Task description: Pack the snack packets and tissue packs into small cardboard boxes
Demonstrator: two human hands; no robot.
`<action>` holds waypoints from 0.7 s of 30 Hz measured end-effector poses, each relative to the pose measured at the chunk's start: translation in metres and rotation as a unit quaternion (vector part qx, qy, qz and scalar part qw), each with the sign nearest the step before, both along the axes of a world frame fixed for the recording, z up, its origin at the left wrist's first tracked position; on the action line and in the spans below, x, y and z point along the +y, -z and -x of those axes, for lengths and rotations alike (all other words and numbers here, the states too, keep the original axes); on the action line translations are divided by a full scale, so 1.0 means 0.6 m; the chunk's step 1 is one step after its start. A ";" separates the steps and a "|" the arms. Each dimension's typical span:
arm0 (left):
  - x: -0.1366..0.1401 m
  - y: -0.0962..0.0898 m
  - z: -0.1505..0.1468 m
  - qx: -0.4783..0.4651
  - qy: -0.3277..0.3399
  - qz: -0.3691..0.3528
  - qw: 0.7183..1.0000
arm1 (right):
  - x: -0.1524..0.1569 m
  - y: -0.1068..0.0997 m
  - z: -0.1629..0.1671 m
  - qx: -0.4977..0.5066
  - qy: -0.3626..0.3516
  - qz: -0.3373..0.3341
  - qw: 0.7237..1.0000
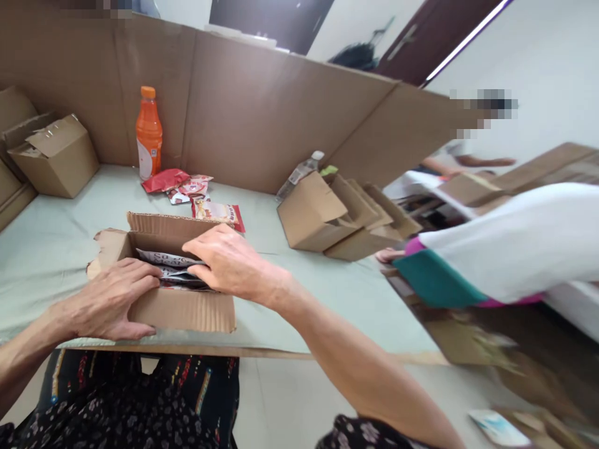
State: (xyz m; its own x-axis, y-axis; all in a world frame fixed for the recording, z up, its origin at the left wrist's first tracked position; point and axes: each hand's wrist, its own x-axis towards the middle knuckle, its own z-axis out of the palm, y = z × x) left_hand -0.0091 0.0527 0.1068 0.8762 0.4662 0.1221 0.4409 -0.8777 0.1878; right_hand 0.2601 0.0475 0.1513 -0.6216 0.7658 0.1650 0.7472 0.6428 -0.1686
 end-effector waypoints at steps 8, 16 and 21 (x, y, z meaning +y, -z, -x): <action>-0.009 -0.011 0.013 -0.053 0.031 -0.065 0.996 | 0.053 -0.006 0.077 -0.136 -0.022 0.153 0.979; -0.038 0.030 0.107 -0.360 -0.264 -0.078 0.891 | -0.022 -0.009 -0.032 0.180 0.097 -0.096 0.974; -0.039 0.091 0.089 -0.378 -0.290 0.038 0.878 | -0.040 0.050 -0.040 0.211 0.107 -0.019 0.971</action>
State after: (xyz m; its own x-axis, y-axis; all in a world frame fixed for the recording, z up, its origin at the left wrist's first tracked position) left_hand -0.0626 0.0290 0.0522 0.1703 0.8393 0.5164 0.5344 -0.5189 0.6672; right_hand 0.2839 0.0235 0.1215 -0.3201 0.8584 0.4008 0.7336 0.4923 -0.4685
